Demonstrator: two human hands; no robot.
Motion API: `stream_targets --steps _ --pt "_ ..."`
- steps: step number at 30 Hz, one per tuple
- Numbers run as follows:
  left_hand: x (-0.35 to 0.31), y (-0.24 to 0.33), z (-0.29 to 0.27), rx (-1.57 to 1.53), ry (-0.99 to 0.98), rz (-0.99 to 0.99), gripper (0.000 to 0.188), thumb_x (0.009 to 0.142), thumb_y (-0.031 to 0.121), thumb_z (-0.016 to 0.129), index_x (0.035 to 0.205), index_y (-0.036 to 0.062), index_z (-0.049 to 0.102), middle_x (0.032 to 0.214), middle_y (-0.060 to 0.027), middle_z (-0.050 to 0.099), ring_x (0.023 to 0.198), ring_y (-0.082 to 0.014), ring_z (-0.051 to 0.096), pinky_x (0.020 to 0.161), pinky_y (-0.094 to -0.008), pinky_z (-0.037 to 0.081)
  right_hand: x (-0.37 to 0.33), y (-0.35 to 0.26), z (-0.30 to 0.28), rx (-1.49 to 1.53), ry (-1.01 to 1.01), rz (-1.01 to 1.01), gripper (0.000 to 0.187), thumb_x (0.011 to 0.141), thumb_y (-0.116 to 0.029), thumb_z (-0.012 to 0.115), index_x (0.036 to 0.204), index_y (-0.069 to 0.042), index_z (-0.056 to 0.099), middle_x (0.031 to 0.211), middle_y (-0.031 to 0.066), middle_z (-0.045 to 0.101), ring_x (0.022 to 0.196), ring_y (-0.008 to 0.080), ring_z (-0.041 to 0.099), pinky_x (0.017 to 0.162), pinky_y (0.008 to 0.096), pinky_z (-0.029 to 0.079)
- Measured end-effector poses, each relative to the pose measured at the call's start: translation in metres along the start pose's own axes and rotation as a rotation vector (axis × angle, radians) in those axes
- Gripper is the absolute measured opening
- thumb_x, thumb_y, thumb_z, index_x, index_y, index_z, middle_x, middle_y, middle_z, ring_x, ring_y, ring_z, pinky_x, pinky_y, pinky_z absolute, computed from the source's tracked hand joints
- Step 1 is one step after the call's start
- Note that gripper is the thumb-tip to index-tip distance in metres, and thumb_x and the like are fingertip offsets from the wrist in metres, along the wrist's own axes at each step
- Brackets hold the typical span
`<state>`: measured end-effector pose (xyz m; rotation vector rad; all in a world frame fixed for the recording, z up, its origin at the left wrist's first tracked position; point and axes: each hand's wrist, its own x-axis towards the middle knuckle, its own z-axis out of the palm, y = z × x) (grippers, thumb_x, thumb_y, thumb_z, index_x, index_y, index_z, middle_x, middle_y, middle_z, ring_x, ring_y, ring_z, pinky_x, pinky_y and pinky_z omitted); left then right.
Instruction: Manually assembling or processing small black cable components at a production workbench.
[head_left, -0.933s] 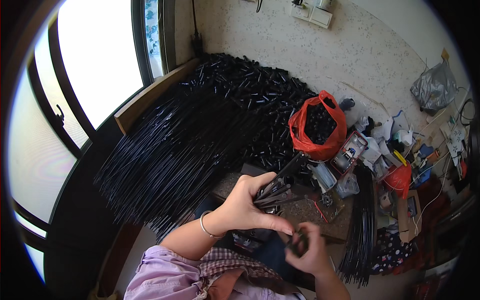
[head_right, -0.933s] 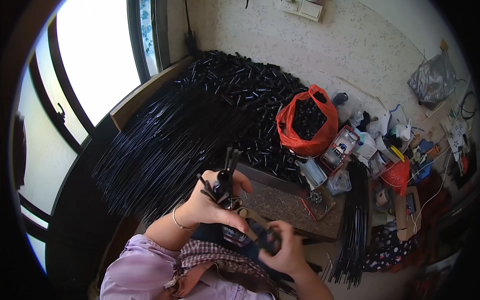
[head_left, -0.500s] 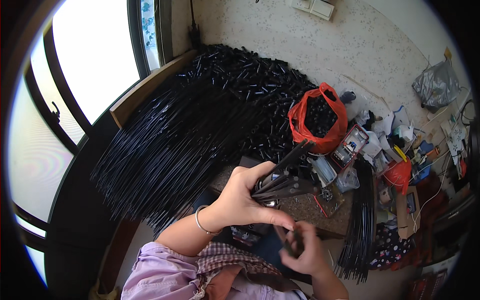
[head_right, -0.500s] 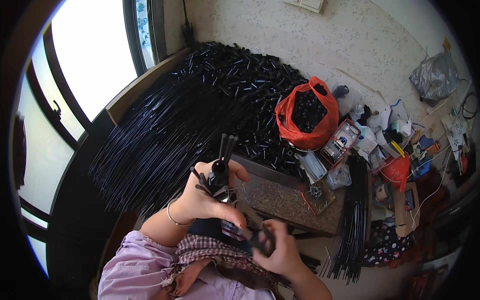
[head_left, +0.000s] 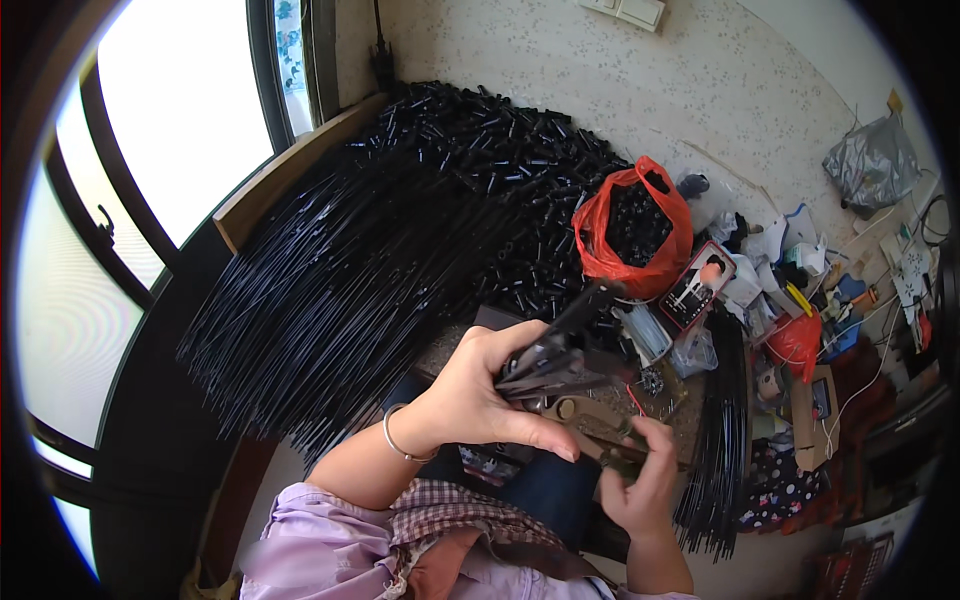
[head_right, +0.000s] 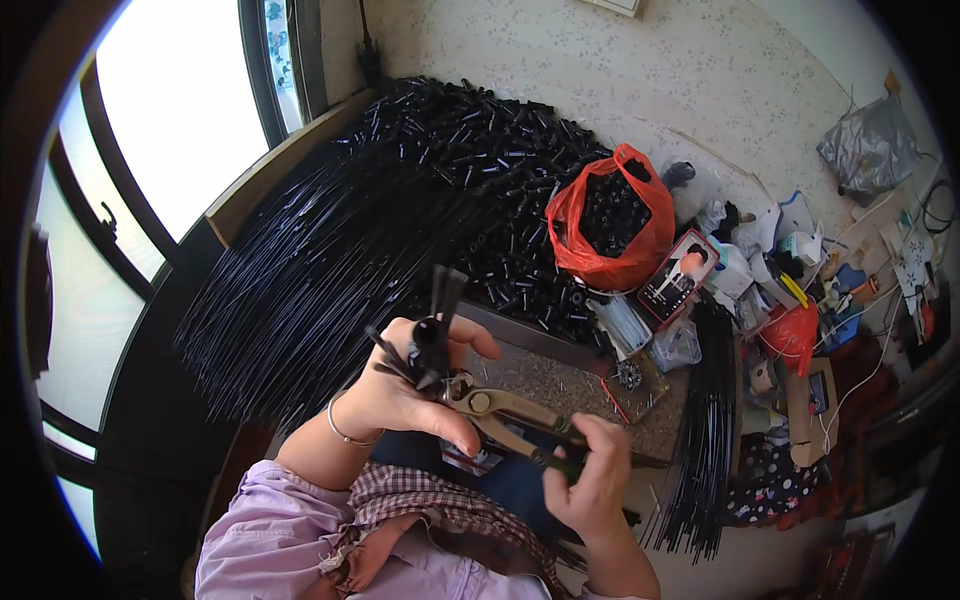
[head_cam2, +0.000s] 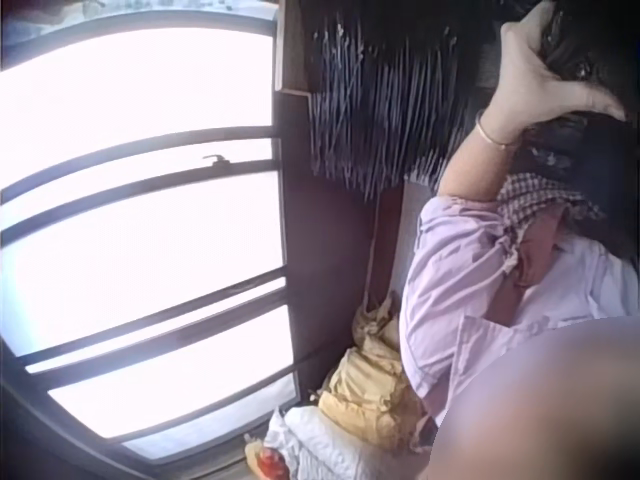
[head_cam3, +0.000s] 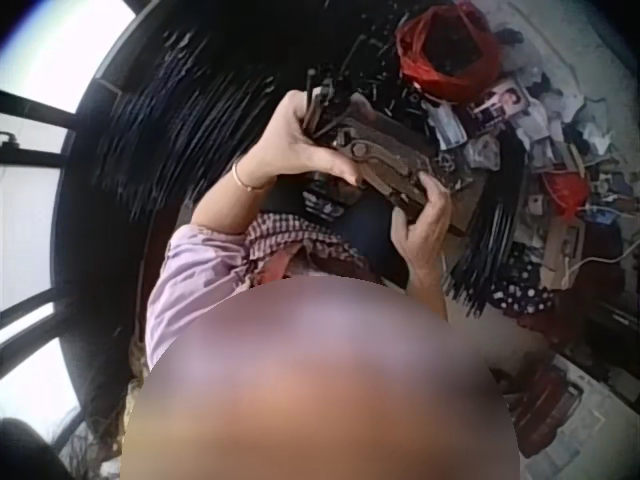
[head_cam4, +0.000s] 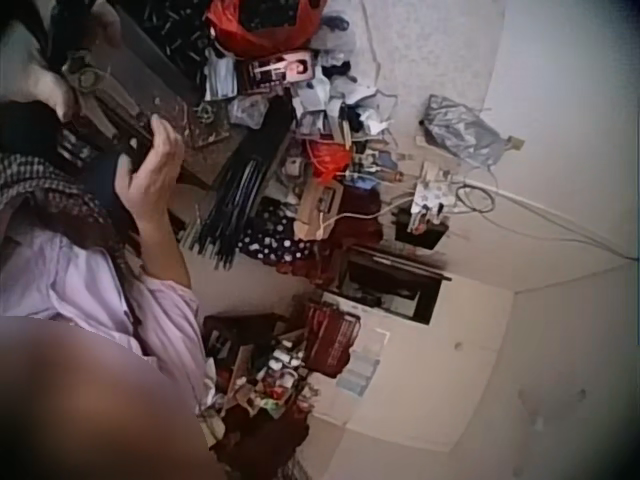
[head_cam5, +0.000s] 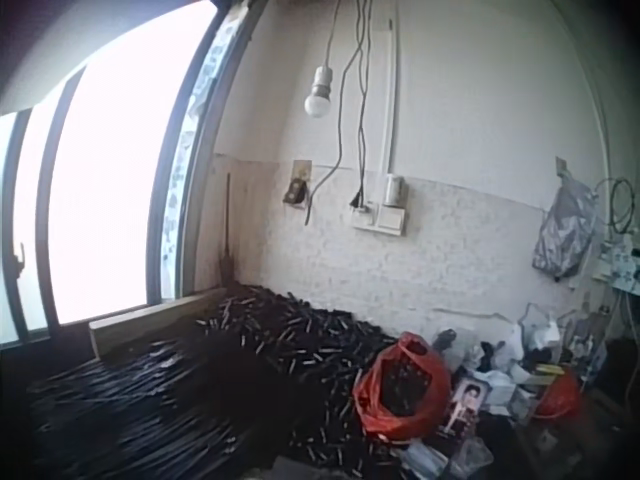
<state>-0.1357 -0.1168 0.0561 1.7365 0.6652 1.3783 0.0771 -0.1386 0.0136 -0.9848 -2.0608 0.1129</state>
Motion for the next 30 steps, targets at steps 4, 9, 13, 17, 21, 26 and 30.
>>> stream_targets --steps 4,9,13,17,21,26,30 --pt "0.001 -0.004 0.004 -0.227 0.061 -0.024 0.049 0.044 0.023 0.077 0.078 0.0004 0.05 0.058 0.0037 0.049 0.054 -0.0019 0.042 0.049 -0.0158 0.035 -0.024 -0.031 0.005 0.695 -0.659 0.556 0.029 0.07 0.003 0.044 0.099 0.002 0.038 0.078 0.0088 0.05 0.062 0.0151 0.051 0.058 0.0269 0.042" --pt "-0.004 0.003 0.0 -0.006 0.047 -0.097 0.039 0.049 0.017 0.074 0.076 0.001 0.051 0.056 0.0047 0.046 0.052 -0.0006 0.039 0.047 -0.0152 0.033 0.003 -0.026 -0.004 1.12 -0.825 0.599 0.039 0.078 -0.002 0.038 0.114 0.003 0.025 0.08 0.0114 0.05 0.063 0.0147 0.051 0.062 0.0278 0.041" --pt "0.0 0.006 0.002 0.035 0.061 -0.067 0.033 0.052 0.014 0.072 0.074 0.0013 0.051 0.053 0.0047 0.045 0.05 -0.0005 0.038 0.045 -0.0154 0.033 0.0 -0.01 -0.006 1.383 -0.972 0.662 0.051 0.079 -0.006 0.038 0.122 -0.003 0.012 0.092 0.0182 0.048 0.072 0.021 0.052 0.065 0.0289 0.04" --pt "0.0 0.004 0.002 -0.04 0.067 -0.085 0.032 0.053 0.014 0.071 0.074 0.0011 0.05 0.053 0.0039 0.045 0.05 -0.0011 0.039 0.045 -0.0154 0.033 0.007 -0.015 -0.007 1.477 -0.967 0.743 0.051 0.079 -0.007 0.039 0.122 -0.004 0.011 0.094 0.0193 0.047 0.072 0.0219 0.052 0.065 0.03 0.04" --pt "-0.002 0.005 -0.003 0.029 0.019 -0.066 0.032 0.053 0.014 0.071 0.073 0.001 0.05 0.057 0.0028 0.048 0.052 -0.002 0.041 0.047 -0.0156 0.034 0.019 -0.029 -0.018 1.441 -0.867 0.826 0.051 0.079 -0.008 0.039 0.121 -0.002 0.01 0.081 0.0144 0.05 0.064 0.0168 0.05 0.063 0.0272 0.04" --pt "-0.003 0.004 0.004 -0.093 0.127 -0.088 0.031 0.053 0.015 0.071 0.073 0.0012 0.05 0.06 0.0031 0.049 0.054 -0.0019 0.041 0.048 -0.0156 0.034 -0.004 -0.012 -0.004 1.223 -0.926 0.613 0.045 0.079 -0.009 0.039 0.118 0.001 0.019 0.071 0.0087 0.049 0.058 0.012 0.047 0.056 0.0224 0.039" --pt "-0.006 0.004 0.009 -0.012 0.108 -0.157 0.032 0.053 0.014 0.07 0.074 0.0016 0.05 0.063 0.0029 0.048 0.056 -0.0012 0.04 0.049 -0.0147 0.033 -0.017 -0.031 0.013 1.027 -0.772 0.593 0.024 0.079 -0.007 0.04 0.101 0.003 0.037 0.06 0.0038 0.044 0.048 0.0079 0.04 0.045 0.0184 0.034"
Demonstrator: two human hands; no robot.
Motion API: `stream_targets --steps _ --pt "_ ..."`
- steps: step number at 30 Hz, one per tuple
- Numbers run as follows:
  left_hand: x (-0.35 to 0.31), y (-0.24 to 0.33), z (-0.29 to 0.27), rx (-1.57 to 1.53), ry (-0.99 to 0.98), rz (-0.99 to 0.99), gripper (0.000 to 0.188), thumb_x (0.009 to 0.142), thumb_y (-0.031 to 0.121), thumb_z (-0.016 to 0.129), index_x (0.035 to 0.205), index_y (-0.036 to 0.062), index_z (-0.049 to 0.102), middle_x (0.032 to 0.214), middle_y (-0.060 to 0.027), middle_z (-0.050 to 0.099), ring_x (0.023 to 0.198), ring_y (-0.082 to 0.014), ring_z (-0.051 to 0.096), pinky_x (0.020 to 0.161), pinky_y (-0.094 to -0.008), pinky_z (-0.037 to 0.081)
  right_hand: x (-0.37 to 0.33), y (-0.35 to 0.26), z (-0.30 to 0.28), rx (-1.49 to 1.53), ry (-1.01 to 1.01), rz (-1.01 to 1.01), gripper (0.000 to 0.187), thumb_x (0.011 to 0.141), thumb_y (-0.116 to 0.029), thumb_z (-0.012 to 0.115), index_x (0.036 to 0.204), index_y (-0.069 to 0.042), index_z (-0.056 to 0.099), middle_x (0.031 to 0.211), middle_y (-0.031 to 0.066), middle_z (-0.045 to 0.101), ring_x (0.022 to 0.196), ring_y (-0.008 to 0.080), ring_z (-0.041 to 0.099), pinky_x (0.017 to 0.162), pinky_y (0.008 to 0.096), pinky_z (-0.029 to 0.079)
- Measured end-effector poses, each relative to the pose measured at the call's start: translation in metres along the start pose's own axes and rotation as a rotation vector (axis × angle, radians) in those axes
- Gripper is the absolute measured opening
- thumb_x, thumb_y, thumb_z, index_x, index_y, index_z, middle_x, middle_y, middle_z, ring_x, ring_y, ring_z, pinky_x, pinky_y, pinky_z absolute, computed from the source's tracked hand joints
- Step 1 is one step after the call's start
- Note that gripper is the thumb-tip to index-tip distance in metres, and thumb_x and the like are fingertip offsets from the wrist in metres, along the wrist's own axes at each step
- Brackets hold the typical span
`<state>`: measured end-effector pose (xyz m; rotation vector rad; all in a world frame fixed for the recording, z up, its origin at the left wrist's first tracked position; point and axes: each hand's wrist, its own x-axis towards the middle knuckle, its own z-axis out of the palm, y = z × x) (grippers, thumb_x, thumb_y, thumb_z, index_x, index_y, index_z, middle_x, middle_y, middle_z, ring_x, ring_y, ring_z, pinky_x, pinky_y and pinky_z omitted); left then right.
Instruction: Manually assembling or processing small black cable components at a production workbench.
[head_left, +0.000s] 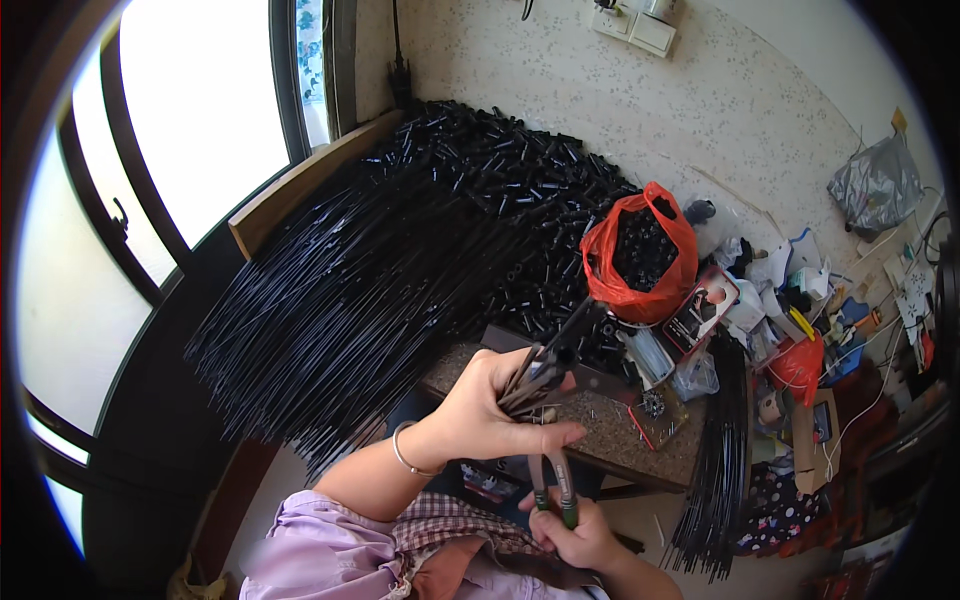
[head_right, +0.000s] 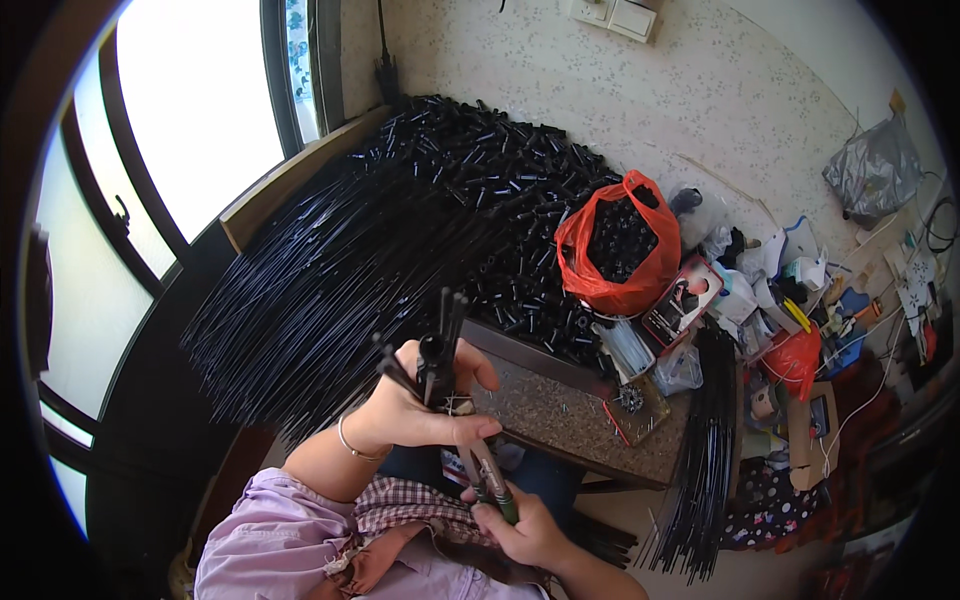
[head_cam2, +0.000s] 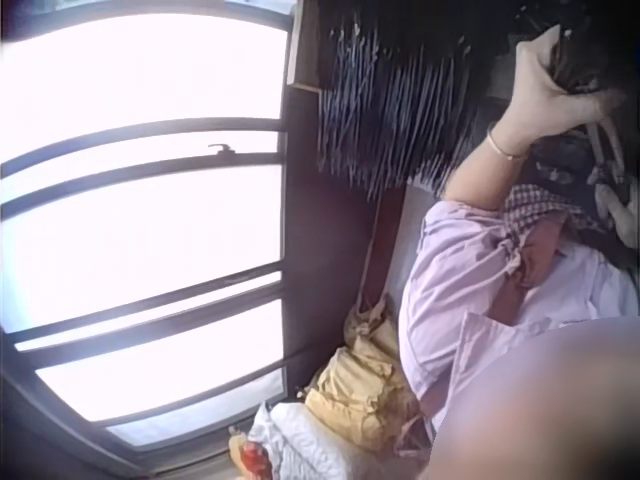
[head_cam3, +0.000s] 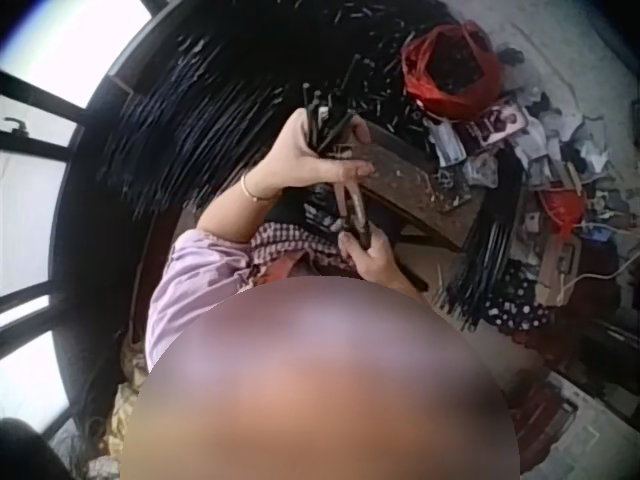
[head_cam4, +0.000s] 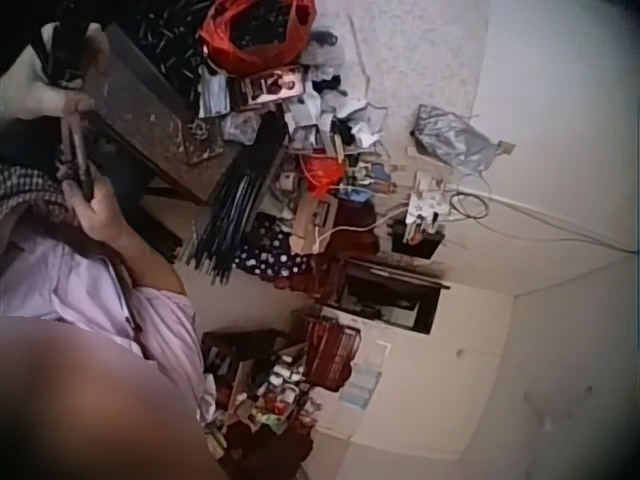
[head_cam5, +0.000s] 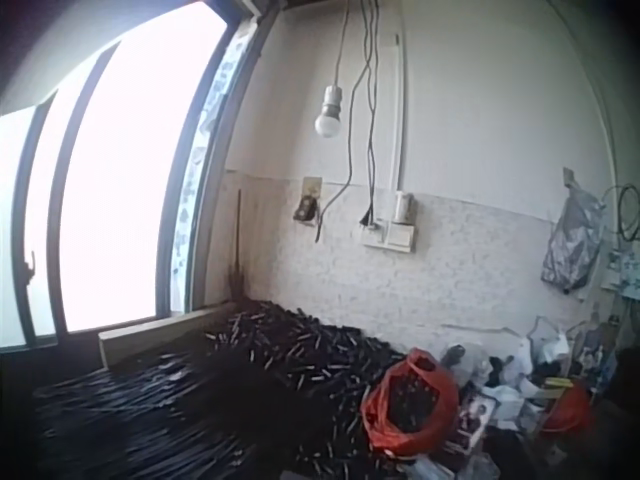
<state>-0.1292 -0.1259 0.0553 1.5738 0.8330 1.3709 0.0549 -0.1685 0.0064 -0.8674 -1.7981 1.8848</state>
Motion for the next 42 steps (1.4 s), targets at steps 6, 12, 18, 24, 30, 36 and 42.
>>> stream_targets --steps 6,12,18,24,30,36,42 --pt "-0.004 -0.005 0.005 -0.053 0.108 0.03 0.03 0.054 0.014 0.07 0.072 0.0029 0.049 0.056 0.0043 0.046 0.05 -0.001 0.039 0.045 -0.0145 0.031 0.002 -0.003 -0.011 -0.135 0.04 -0.024 0.021 0.077 -0.008 0.044 0.095 0.002 0.041 0.063 0.0034 0.049 0.054 0.0087 0.047 0.053 0.0212 0.04" --pt "-0.003 -0.002 -0.001 0.112 0.048 0.112 0.03 0.054 0.014 0.07 0.071 0.0006 0.049 0.053 0.0032 0.044 0.05 -0.001 0.037 0.045 -0.0148 0.032 -0.003 -0.018 -0.03 0.126 -0.22 0.04 0.051 0.078 -0.006 0.039 0.121 -0.002 0.011 0.08 0.0091 0.05 0.066 0.0133 0.051 0.064 0.0253 0.04" --pt "-0.005 -0.006 0.004 0.015 0.045 0.033 0.028 0.055 0.01 0.069 0.072 0.0009 0.049 0.055 0.0048 0.045 0.05 -0.0003 0.037 0.044 -0.0143 0.031 -0.004 0.004 -0.002 -0.008 0.029 0.068 0.026 0.078 -0.008 0.042 0.102 0.001 0.039 0.064 0.0044 0.051 0.055 0.0073 0.049 0.049 0.0177 0.039" --pt "-0.01 -0.004 0.01 -0.139 0.103 0.049 0.035 0.053 0.008 0.068 0.081 -0.002 0.049 0.052 0.0035 0.043 0.045 -0.0013 0.037 0.041 -0.0143 0.025 0.007 0.005 -0.001 -0.572 0.46 -0.358 0.015 0.075 -0.012 0.048 0.083 0.001 0.047 0.054 0.0043 0.051 0.047 0.0095 0.051 0.045 0.0204 0.04" --pt "-0.014 -0.019 0.022 -0.128 0.279 0.093 0.033 0.053 0.014 0.068 0.078 0.0006 0.05 0.053 0.0029 0.046 0.046 -0.0012 0.038 0.042 -0.015 0.031 -0.003 0.003 0.012 -0.612 0.459 -0.302 0.017 0.072 -0.009 0.051 0.086 -0.001 0.047 0.056 0.01 0.05 0.049 0.0192 0.053 0.045 0.0249 0.04" --pt "-0.017 -0.023 0.015 -0.12 0.199 0.082 0.031 0.058 0.009 0.064 0.081 -0.0008 0.046 0.054 0.0018 0.045 0.047 -0.002 0.039 0.042 -0.0156 0.03 -0.004 0.001 0.01 -0.544 0.442 -0.248 0.015 0.073 -0.009 0.049 0.086 -0.001 0.047 0.052 0.0051 0.051 0.048 0.0119 0.053 0.045 0.0231 0.041" --pt "-0.02 -0.027 0.018 -0.049 0.229 0.08 0.035 0.057 0.01 0.066 0.083 -0.0007 0.045 0.058 0.0012 0.045 0.051 -0.0027 0.039 0.044 -0.0158 0.03 -0.006 0.004 0.011 -0.521 0.383 -0.185 0.016 0.073 -0.008 0.049 0.087 0.0 0.047 0.052 0.0041 0.051 0.047 0.0103 0.052 0.046 0.0218 0.04"
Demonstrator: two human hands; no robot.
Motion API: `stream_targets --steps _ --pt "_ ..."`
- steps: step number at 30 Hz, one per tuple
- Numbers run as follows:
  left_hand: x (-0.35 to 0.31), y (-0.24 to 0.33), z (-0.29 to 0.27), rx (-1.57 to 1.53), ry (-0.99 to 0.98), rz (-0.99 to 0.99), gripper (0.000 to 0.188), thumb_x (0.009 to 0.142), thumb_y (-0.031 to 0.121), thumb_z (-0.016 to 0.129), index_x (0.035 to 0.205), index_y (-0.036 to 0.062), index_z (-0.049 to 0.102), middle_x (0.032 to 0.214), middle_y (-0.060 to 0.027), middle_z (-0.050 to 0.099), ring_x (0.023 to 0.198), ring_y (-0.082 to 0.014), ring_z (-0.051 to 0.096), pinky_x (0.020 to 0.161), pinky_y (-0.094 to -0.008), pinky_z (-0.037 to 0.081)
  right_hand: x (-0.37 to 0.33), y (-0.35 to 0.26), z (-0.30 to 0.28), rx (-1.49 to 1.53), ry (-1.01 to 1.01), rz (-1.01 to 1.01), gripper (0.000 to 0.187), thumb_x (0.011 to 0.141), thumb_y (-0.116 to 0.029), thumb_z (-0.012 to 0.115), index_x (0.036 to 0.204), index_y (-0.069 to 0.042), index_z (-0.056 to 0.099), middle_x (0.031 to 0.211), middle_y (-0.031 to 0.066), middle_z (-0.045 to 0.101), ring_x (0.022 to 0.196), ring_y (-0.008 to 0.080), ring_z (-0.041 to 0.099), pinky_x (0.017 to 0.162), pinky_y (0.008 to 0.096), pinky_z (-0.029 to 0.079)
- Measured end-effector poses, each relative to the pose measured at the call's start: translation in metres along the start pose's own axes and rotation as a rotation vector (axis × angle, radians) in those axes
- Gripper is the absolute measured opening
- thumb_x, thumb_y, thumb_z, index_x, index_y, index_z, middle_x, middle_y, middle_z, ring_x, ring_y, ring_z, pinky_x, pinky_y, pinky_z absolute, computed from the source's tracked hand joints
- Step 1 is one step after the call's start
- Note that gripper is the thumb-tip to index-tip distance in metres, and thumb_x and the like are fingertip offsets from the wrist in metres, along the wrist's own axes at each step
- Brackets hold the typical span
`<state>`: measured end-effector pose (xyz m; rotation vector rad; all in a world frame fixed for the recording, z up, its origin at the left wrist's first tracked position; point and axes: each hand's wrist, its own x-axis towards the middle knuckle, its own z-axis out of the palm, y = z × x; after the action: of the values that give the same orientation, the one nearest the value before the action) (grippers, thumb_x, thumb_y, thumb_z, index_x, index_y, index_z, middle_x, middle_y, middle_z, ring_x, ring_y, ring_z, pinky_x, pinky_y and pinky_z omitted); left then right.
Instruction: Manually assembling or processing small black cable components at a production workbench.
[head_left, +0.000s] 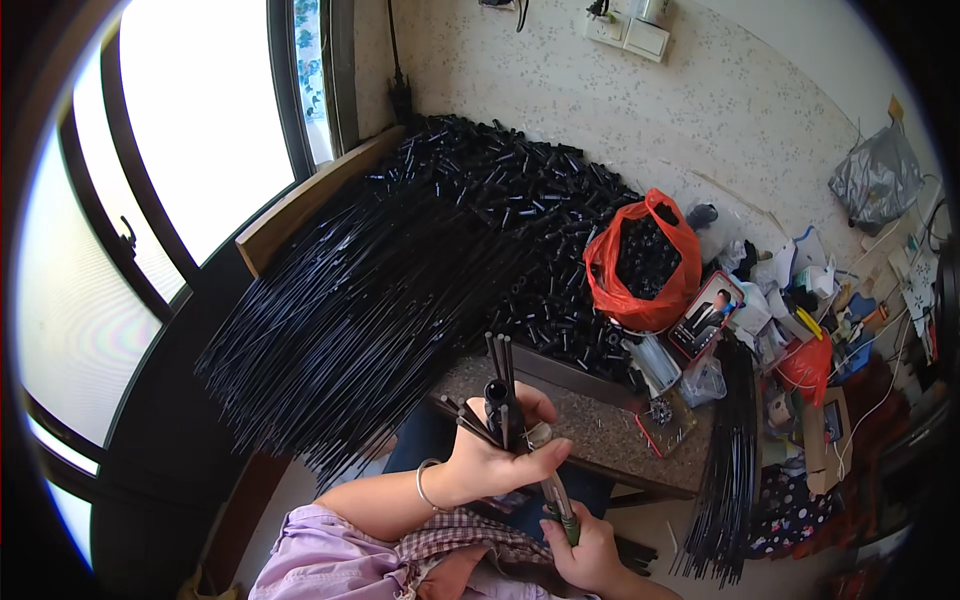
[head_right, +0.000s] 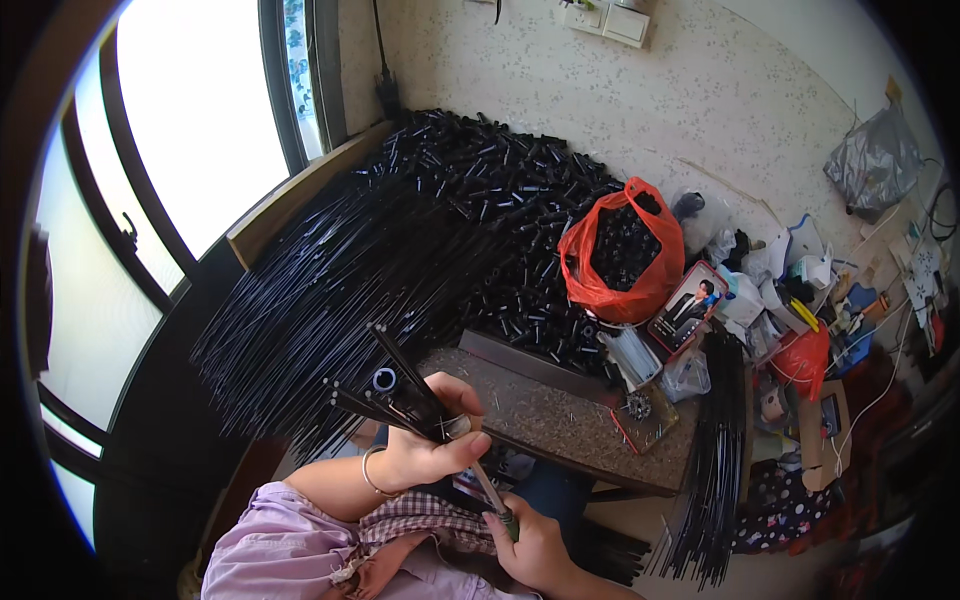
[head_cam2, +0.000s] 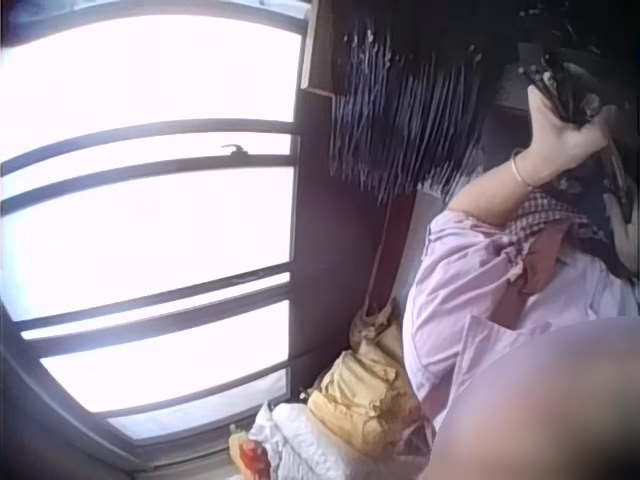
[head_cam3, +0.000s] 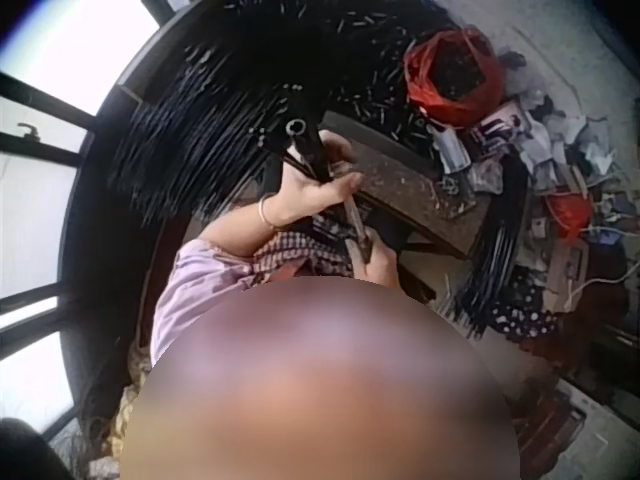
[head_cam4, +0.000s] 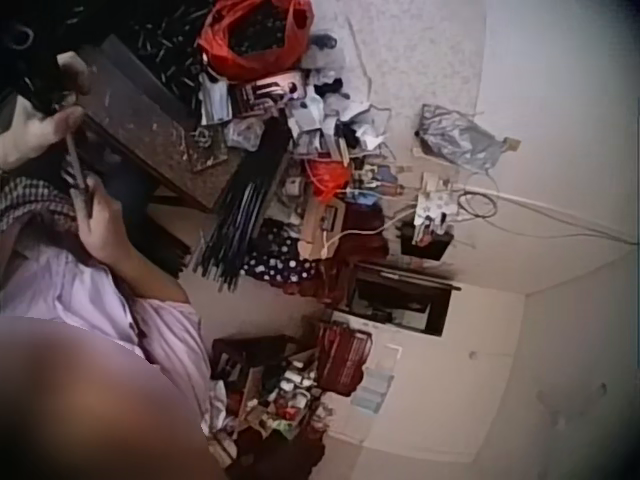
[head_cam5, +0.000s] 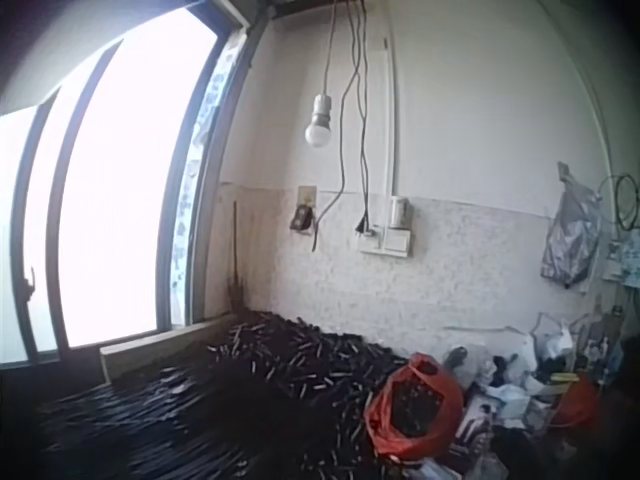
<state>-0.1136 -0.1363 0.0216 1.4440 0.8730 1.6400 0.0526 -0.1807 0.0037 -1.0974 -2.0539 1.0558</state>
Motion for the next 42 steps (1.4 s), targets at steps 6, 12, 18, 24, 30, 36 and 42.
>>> stream_targets --steps 6,12,18,24,30,36,42 --pt "0.007 -0.006 -0.016 -0.369 -0.047 -0.051 0.037 0.062 0.013 0.065 0.088 0.0009 0.042 0.068 -0.0007 0.047 0.06 -0.0078 0.044 0.055 -0.02 0.036 0.007 0.01 -0.026 0.483 -0.03 0.207 0.031 0.067 0.004 0.048 0.096 -0.001 0.04 0.074 0.0063 0.049 0.056 0.0097 0.048 0.05 0.0197 0.04" --pt "0.011 -0.007 -0.029 -0.316 -0.256 0.019 0.023 0.065 0.011 0.062 0.073 0.0025 0.043 0.061 -0.0038 0.049 0.056 -0.0096 0.046 0.053 -0.0211 0.038 0.017 -0.006 -0.06 0.974 0.053 0.339 0.025 0.056 -0.001 0.059 0.077 -0.001 0.048 0.092 0.0068 0.044 0.093 0.0191 0.038 0.071 0.0291 0.037" --pt "0.005 -0.014 -0.027 -0.447 -0.268 -0.027 0.035 0.069 0.032 0.058 0.075 0.0009 0.041 0.056 -0.0009 0.046 0.048 -0.007 0.044 0.043 -0.0179 0.034 0.02 -0.013 -0.066 -0.981 0.321 -0.678 0.016 0.053 -0.017 0.061 0.065 -0.01 0.054 0.088 -0.0028 0.045 0.094 0.0279 0.036 0.083 0.0411 0.022" --pt "0.01 0.0 -0.012 -0.18 -0.109 -0.1 0.049 0.067 0.048 0.051 0.071 0.0002 0.038 0.042 0.0013 0.034 0.038 -0.0073 0.039 0.038 -0.0184 0.033 0.022 -0.021 -0.081 -1.062 0.414 -0.823 0.018 0.051 -0.009 0.059 0.069 -0.008 0.057 0.091 -0.0044 0.046 0.093 0.0242 0.038 0.079 0.0371 0.027" --pt "0.004 -0.004 -0.028 -0.405 -0.161 -0.072 0.038 0.07 0.038 0.054 0.079 0.0025 0.042 0.057 0.0006 0.044 0.047 -0.0037 0.041 0.041 -0.0159 0.032 0.029 -0.011 -0.076 -0.306 -0.101 -0.668 0.026 0.058 -0.01 0.062 0.078 0.005 0.052 0.087 0.0192 0.051 0.066 0.0275 0.054 0.053 0.0271 0.044" --pt "0.014 -0.001 -0.011 -0.451 -0.312 -0.045 0.033 0.072 0.031 0.053 0.084 0.0009 0.043 0.064 -0.0004 0.045 0.05 -0.0033 0.041 0.044 -0.0154 0.032 0.021 0.028 -0.028 0.734 -0.753 0.194 0.026 0.067 -0.01 0.056 0.085 0.004 0.043 0.075 0.0139 0.053 0.056 0.0176 0.052 0.05 0.0261 0.042" --pt "0.013 0.027 -0.011 -0.152 -0.036 -0.124 0.017 0.068 0.007 0.056 0.08 -0.0016 0.047 0.064 -0.0009 0.051 0.058 -0.0045 0.046 0.052 -0.016 0.037 0.034 0.017 -0.03 -0.385 0.307 -0.402 0.045 0.06 -0.009 0.06 0.099 -0.002 0.039 0.067 0.0077 0.051 0.05 0.0182 0.05 0.047 0.0249 0.04"
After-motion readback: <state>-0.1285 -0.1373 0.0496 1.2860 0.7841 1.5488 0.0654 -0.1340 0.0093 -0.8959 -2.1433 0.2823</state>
